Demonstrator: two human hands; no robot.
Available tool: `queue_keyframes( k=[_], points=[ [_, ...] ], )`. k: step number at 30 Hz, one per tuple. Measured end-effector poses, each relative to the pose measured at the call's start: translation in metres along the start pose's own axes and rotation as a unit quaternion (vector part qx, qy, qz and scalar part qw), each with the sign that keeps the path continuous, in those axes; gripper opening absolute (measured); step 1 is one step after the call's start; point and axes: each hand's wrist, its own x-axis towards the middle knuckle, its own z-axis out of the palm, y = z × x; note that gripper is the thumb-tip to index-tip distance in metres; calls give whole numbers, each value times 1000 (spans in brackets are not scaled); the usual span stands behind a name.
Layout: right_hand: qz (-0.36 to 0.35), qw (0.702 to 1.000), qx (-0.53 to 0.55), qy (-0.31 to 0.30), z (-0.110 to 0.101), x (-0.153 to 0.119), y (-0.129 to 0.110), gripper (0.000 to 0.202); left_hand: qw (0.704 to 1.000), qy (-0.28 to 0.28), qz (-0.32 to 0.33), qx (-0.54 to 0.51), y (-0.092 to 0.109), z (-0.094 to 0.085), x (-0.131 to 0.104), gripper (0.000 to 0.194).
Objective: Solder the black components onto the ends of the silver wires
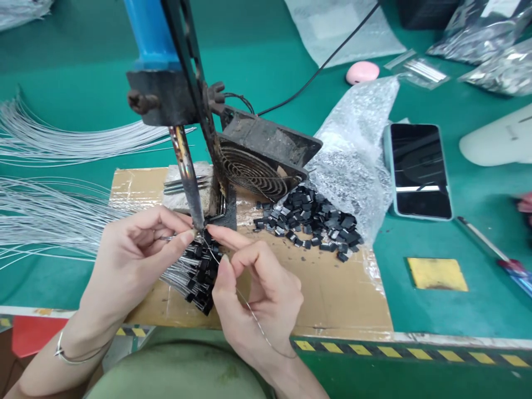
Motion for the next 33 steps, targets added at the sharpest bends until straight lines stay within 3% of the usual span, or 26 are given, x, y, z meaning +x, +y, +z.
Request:
queue_keyframes(
  k=[33],
  points=[
    [-31, 999, -18, 4, 3, -2, 5, 20, 1000, 1, 17, 11, -4, 0, -2, 11]
  ],
)
